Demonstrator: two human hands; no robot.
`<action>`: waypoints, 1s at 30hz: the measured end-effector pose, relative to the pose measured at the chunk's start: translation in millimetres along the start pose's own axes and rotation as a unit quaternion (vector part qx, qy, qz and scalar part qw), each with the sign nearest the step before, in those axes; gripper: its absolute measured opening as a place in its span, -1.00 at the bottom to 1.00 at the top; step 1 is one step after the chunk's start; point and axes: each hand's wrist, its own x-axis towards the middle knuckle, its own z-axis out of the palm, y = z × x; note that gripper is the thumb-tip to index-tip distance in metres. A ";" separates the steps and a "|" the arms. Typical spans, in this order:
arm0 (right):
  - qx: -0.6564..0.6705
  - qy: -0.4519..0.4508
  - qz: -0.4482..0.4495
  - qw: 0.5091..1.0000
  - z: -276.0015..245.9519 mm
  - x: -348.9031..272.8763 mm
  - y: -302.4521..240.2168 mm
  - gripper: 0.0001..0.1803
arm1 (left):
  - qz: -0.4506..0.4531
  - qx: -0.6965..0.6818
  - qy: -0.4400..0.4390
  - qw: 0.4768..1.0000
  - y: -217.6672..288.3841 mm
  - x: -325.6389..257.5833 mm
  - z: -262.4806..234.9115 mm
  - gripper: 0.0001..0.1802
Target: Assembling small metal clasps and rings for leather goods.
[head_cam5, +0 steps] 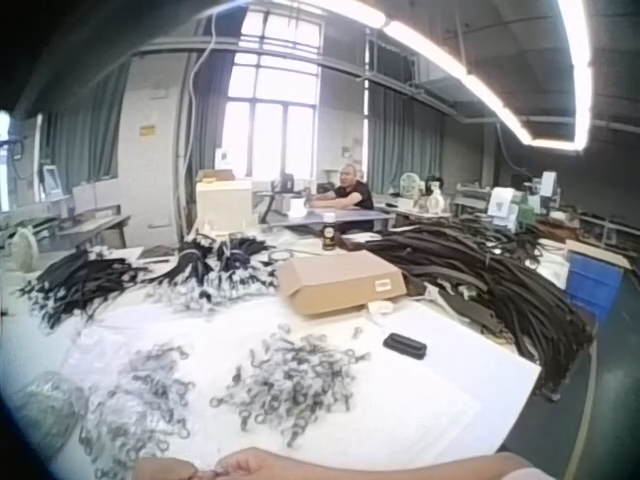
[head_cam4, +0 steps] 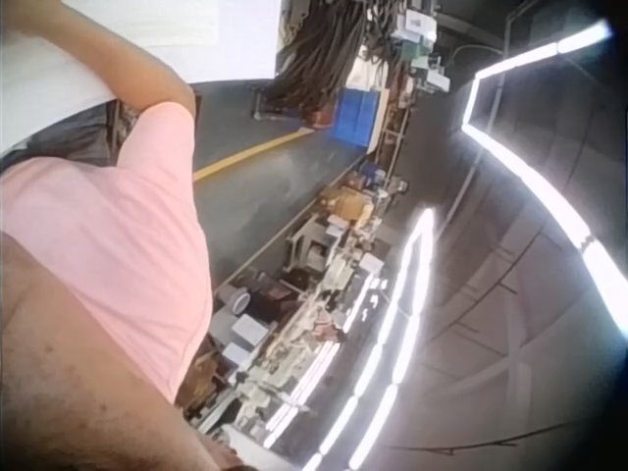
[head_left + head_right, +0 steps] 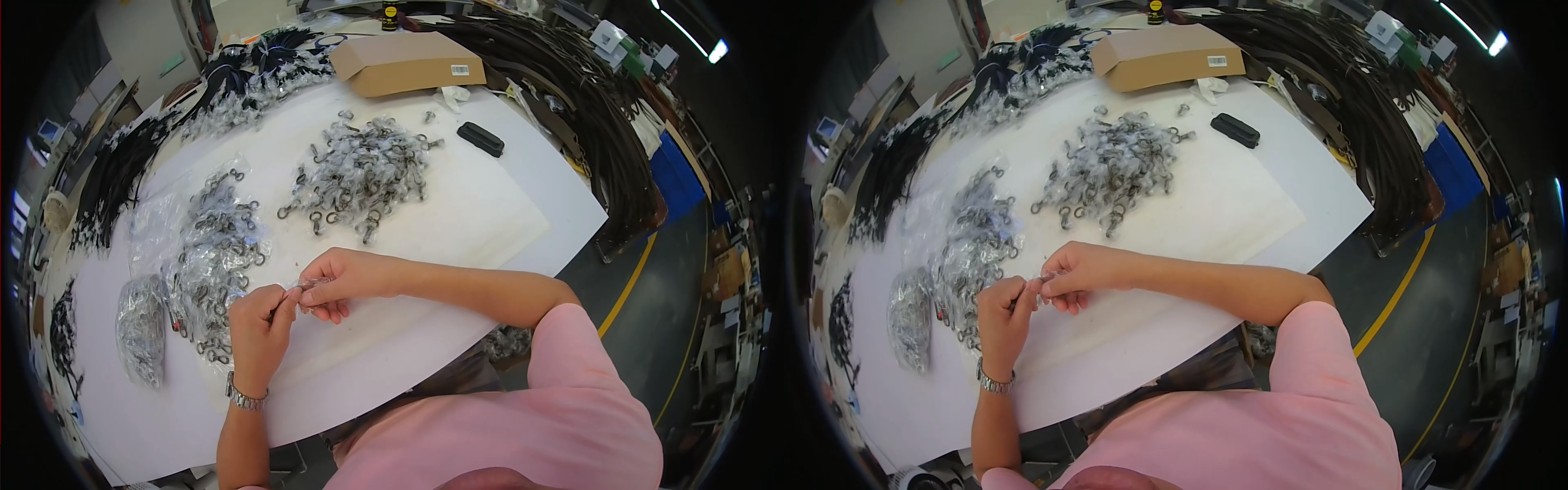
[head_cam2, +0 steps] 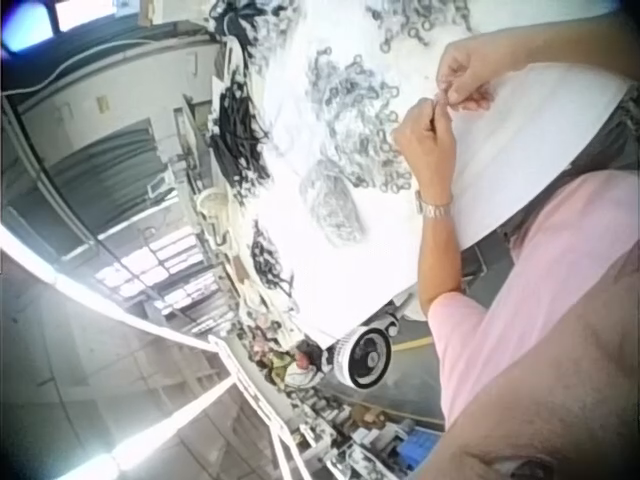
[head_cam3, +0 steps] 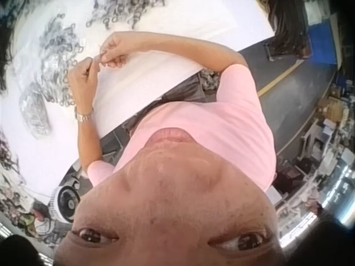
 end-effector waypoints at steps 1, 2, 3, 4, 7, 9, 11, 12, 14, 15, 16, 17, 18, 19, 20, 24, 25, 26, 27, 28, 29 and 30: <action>0.001 0.001 -0.001 1.000 0.1 0.4 1.1 -0.75 | 0.010 -0.001 0.010 1.000 -3.3 -0.6 2.6 -0.65; 0.012 -0.001 -0.002 1.000 0.2 0.9 2.3 -0.75 | 0.019 -0.001 0.021 1.000 -5.3 -0.5 4.1 -0.67; 0.023 -0.004 -0.003 1.000 0.0 1.3 3.3 -0.75 | 0.020 -0.001 0.020 1.000 -4.9 0.1 5.0 -0.67; 0.023 -0.004 -0.003 1.000 -0.3 2.0 4.6 -0.75 | 0.021 -0.009 0.035 0.999 -3.3 0.1 6.0 -0.72; 0.028 0.014 -0.003 0.999 -1.2 3.0 5.8 -0.74 | 0.010 -0.037 0.056 0.998 0.9 0.4 8.4 -0.77; 0.032 0.023 0.000 0.999 -1.6 2.0 2.2 -0.73 | -0.003 -0.057 0.062 0.996 0.4 0.5 8.4 -0.79; 0.026 0.019 0.005 0.999 -0.8 2.6 1.1 -0.75 | -0.063 -0.128 0.027 0.989 -3.9 -0.1 8.2 -0.75; 0.019 0.017 0.009 1.000 -0.1 2.8 1.1 -0.76 | -0.064 -0.128 0.027 0.989 -6.7 -0.5 8.4 -0.75; 0.001 0.003 0.008 1.000 2.0 2.3 2.1 -0.76 | -0.069 -0.149 -0.023 0.986 -11.3 -0.4 8.8 -0.71; -0.018 -0.011 0.006 1.000 3.0 2.0 2.7 -0.76 | -0.070 -0.149 -0.023 0.986 -8.8 -0.7 8.9 -0.71; -0.017 -0.011 0.007 1.000 3.1 1.7 3.4 -0.76 | -0.065 -0.139 -0.020 0.988 -4.4 -0.7 9.4 -0.69; -0.015 -0.013 0.008 1.000 3.1 1.4 4.1 -0.77 | -0.060 -0.129 -0.017 0.990 -2.1 -0.7 10.0 -0.67; -0.012 -0.015 0.009 1.000 2.8 0.9 4.6 -0.77 | -0.060 -0.130 -0.018 0.990 -3.2 -0.5 10.2 -0.67; -0.012 -0.017 0.009 1.000 3.9 0.9 3.1 -0.77 | -0.051 -0.107 -0.018 0.993 -4.5 -1.4 8.5 -0.65; -0.015 -0.016 0.008 1.000 5.0 0.5 0.6 -0.78 | -0.043 -0.085 -0.017 0.995 -5.0 -2.1 7.3 -0.64; -0.002 -0.023 0.002 1.000 3.0 1.3 1.2 -0.79 | -0.047 -0.057 -0.036 0.997 -0.2 -1.1 3.4 -0.65; -0.002 -0.023 0.002 1.000 2.4 0.6 1.6 -0.79 | -0.049 -0.064 -0.035 0.996 0.5 -0.9 4.0 -0.65; -0.006 -0.026 0.001 1.000 2.2 -0.7 0.9 -0.78 | -0.051 -0.072 -0.033 0.996 1.3 -0.8 4.6 -0.65; -0.011 -0.032 0.001 0.999 2.8 -1.0 0.0 -0.77 | -0.051 -0.071 -0.032 0.996 2.2 -1.7 4.8 -0.65; -0.011 -0.032 0.000 0.999 2.7 -1.2 0.1 -0.77 | -0.060 -0.084 -0.028 0.994 3.1 -2.0 5.8 -0.67; -0.012 -0.033 -0.001 0.999 2.3 -1.3 0.5 -0.76 | -0.070 -0.098 -0.024 0.992 3.5 -2.3 6.6 -0.68; -0.012 -0.035 -0.001 0.999 1.9 -1.3 0.8 -0.75 | -0.069 -0.098 -0.024 0.993 2.2 -2.4 7.5 -0.68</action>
